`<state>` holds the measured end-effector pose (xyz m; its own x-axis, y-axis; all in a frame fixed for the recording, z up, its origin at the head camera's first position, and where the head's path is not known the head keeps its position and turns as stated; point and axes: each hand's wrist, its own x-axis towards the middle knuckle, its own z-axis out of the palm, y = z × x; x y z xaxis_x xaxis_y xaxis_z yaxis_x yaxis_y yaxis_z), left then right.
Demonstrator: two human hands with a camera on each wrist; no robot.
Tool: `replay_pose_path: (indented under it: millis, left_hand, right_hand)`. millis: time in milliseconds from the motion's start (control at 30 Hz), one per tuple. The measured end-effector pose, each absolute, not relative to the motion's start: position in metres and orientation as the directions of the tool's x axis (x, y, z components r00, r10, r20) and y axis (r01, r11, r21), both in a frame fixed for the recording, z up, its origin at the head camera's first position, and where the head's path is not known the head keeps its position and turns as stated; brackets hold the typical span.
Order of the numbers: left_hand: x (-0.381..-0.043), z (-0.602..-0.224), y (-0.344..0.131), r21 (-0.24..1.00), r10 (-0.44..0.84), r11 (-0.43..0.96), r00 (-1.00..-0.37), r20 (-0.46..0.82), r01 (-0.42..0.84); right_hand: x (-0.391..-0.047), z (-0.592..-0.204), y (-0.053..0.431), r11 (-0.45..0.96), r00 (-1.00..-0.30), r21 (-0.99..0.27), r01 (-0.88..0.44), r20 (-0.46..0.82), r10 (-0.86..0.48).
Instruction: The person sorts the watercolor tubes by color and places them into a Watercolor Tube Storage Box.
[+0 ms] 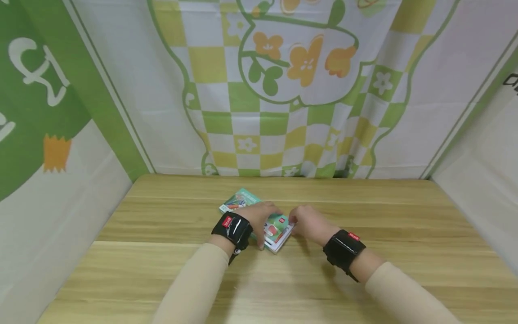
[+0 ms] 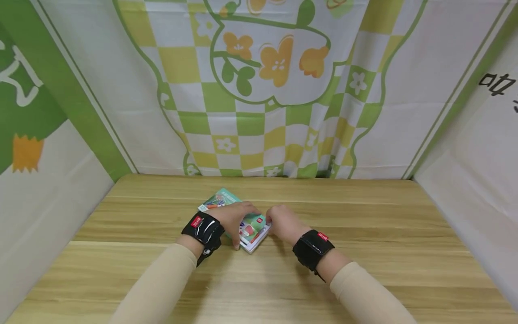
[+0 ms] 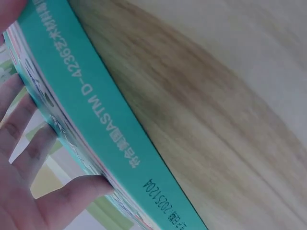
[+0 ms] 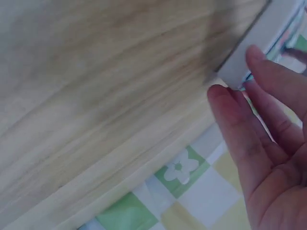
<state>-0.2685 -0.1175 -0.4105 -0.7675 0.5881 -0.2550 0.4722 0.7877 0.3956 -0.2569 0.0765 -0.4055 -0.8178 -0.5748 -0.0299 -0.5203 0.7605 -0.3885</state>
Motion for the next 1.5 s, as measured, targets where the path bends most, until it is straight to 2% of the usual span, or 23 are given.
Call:
replay_pose_path:
  millis: [133,533,667,767,900,967,1067,1233,1400,1500]
  left_hand:
    - [-0.268,-0.417,-0.115,0.395,0.588,0.786,-0.773,-0.239,0.475]
    - [-0.262,-0.400,-0.117,0.433,0.604,0.764,-0.765,-0.222,0.478]
    - [-0.264,-0.392,-0.117,0.416,0.598,0.771,-0.772,-0.214,0.482]
    - [-0.265,-0.389,-0.117,0.404,0.594,0.777,-0.775,-0.215,0.483]
    - [-0.265,-0.393,-0.116,0.411,0.578,0.785,-0.787,-0.216,0.463]
    - [-0.265,-0.401,-0.115,0.422,0.572,0.786,-0.790,-0.219,0.452]
    - [-0.264,-0.410,-0.115,0.430,0.571,0.785,-0.791,-0.221,0.446]
    - [-0.257,-0.416,-0.112,0.437,0.582,0.772,-0.789,-0.198,0.460]
    - [-0.246,-0.405,-0.103,0.461,0.534,0.788,-0.826,-0.181,0.408]
    - [-0.242,-0.400,-0.096,0.461,0.491,0.808,-0.852,-0.180,0.367]
  right_hand:
    - [-0.260,-0.410,0.077,0.798,-0.853,-0.397,-0.455,-0.064,-0.518]
    - [-0.266,-0.409,0.067,0.772,-0.838,-0.384,-0.506,0.006,-0.546]
    - [-0.263,-0.403,0.063,0.768,-0.807,-0.274,-0.579,0.057,-0.588]
    - [-0.258,-0.403,0.059,0.768,-0.779,-0.132,-0.627,0.078,-0.622]
    - [-0.250,-0.412,0.055,0.770,-0.766,0.067,-0.634,0.083,-0.638]
    - [-0.247,-0.419,0.055,0.773,-0.769,0.100,-0.626,0.083,-0.634]
    - [-0.246,-0.423,0.054,0.777,-0.774,0.060,-0.626,0.074,-0.629]
    - [-0.248,-0.421,0.058,0.778,-0.788,-0.132,-0.614,0.044,-0.615]
    - [-0.256,-0.413,0.073,0.783,-0.841,-0.394,-0.482,-0.043,-0.540]
    - [-0.260,-0.408,0.085,0.778,-0.856,-0.471,-0.416,-0.085,-0.509]
